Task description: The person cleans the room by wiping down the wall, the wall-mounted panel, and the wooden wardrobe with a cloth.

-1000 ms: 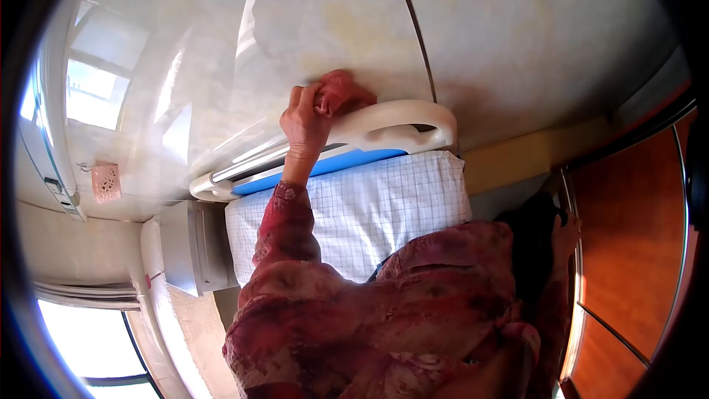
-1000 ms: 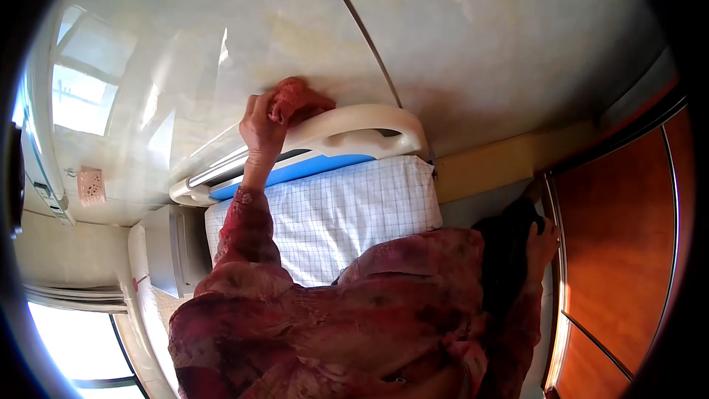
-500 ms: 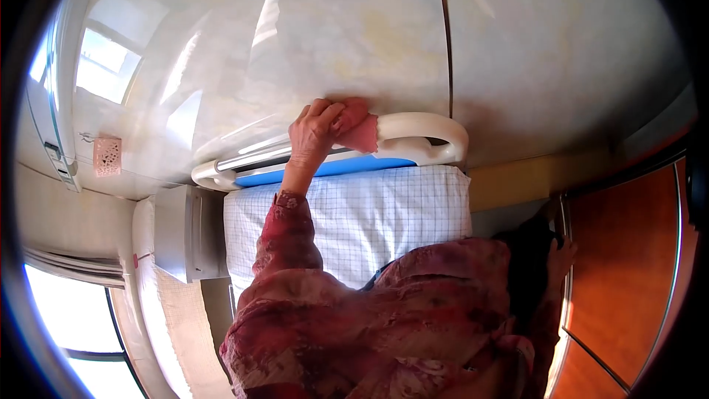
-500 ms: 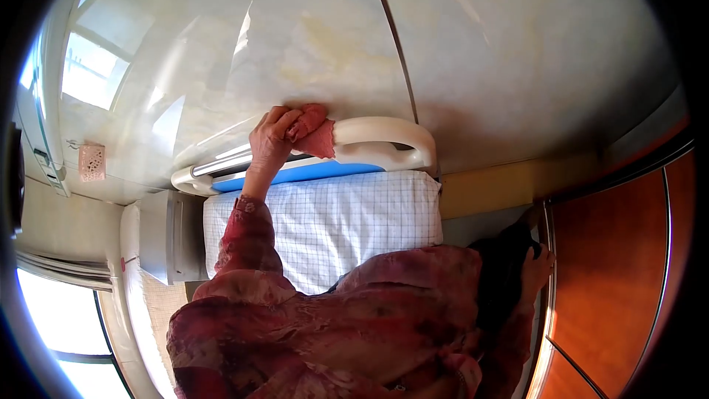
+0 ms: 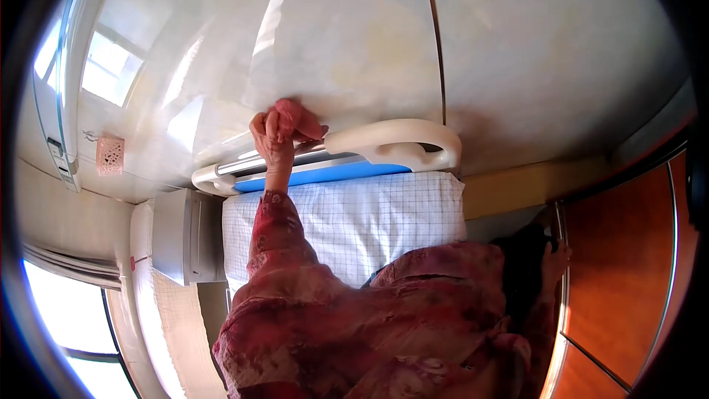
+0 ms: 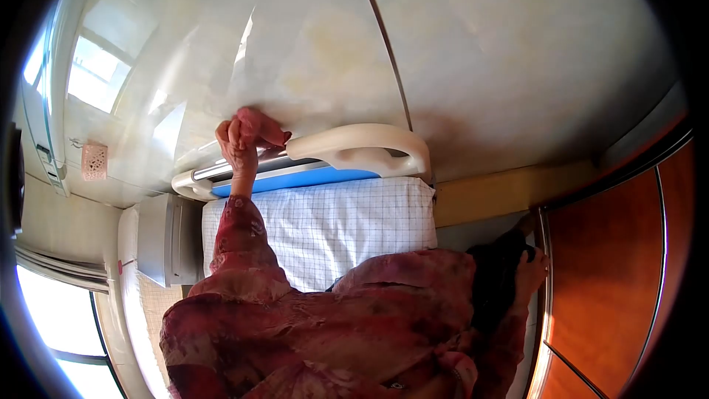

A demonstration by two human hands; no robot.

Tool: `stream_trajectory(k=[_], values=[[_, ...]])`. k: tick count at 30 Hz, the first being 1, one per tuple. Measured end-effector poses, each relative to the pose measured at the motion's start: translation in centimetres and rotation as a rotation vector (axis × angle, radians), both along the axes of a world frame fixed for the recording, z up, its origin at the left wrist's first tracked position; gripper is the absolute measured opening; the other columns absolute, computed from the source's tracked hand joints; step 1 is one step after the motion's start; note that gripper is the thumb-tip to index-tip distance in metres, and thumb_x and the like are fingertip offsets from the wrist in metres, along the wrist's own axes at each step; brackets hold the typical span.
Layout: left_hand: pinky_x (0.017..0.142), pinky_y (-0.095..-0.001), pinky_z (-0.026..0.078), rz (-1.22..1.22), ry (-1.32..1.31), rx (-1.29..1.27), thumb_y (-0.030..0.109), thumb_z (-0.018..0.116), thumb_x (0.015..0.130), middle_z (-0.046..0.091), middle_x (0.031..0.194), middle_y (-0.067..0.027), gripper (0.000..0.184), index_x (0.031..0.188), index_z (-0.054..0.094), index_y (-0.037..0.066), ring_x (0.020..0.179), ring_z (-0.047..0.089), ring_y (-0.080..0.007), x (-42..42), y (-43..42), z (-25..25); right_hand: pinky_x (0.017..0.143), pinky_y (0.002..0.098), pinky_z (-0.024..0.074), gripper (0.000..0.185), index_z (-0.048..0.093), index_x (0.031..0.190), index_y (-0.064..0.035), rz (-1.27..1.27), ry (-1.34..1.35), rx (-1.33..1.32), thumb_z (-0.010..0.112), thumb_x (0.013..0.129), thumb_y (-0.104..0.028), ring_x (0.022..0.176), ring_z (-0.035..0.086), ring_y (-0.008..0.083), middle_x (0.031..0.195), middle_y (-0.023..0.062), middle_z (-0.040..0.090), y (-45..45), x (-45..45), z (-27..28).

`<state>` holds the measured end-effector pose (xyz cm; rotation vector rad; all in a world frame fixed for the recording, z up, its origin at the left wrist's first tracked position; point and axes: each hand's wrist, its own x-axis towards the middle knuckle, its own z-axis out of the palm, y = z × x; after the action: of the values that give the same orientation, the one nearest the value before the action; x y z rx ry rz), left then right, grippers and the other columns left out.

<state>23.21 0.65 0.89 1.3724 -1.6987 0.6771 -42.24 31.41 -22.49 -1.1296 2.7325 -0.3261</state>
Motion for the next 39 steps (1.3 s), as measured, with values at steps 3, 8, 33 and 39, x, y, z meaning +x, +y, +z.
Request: stream_trajectory(k=[3,8,33,39], values=[[0.087,-0.0456,0.05,0.044,-0.168,0.247,0.008,0.069,0.078,0.059,0.115,-0.0125,0.043,0.119,0.062,0.017,0.107,0.057,-0.0363,3.2,2.5,-0.1,0.094,0.0531,0.0481,0.046,0.055,0.133,-0.0123,-0.011,-0.002,-0.008,0.057,0.098,-0.041,0.113,0.056,0.0456,0.131,0.0212,0.051,-0.5,0.7,1.0],[0.088,-0.0398,0.051,0.113,0.84,-0.132,0.0,0.055,0.084,0.06,0.112,-0.0128,0.032,0.115,0.059,0.003,0.101,0.06,-0.0283,7.3,-0.7,-2.1,0.092,0.0516,0.0482,0.04,0.058,0.128,-0.0123,-0.066,0.052,-0.143,0.065,0.094,-0.033,0.112,0.052,0.0438,0.13,0.0153,0.052,0.3,0.7,0.0],[0.069,-0.034,0.052,-1.571,1.497,1.239,0.023,0.05,0.103,0.062,0.107,-0.0101,0.032,0.129,0.052,0.005,0.087,0.061,-0.0216,-38.1,-0.4,19.1,0.088,0.0523,0.0486,0.039,0.06,0.121,-0.0119,-0.092,0.034,-0.271,0.072,0.087,-0.027,0.105,0.053,0.0437,0.122,0.0156,0.053,0.8,1.7,0.9],[0.075,-0.0514,0.057,-1.813,1.75,1.441,0.03,0.039,0.105,0.064,0.111,-0.0197,0.038,0.126,0.053,0.001,0.091,0.064,-0.0373,-39.9,-4.0,16.4,0.087,0.0512,0.0515,0.04,0.061,0.122,-0.0134,-0.106,0.047,-0.23,0.073,0.087,-0.029,0.106,0.053,0.0413,0.125,0.0117,0.05,0.6,1.6,0.5]])
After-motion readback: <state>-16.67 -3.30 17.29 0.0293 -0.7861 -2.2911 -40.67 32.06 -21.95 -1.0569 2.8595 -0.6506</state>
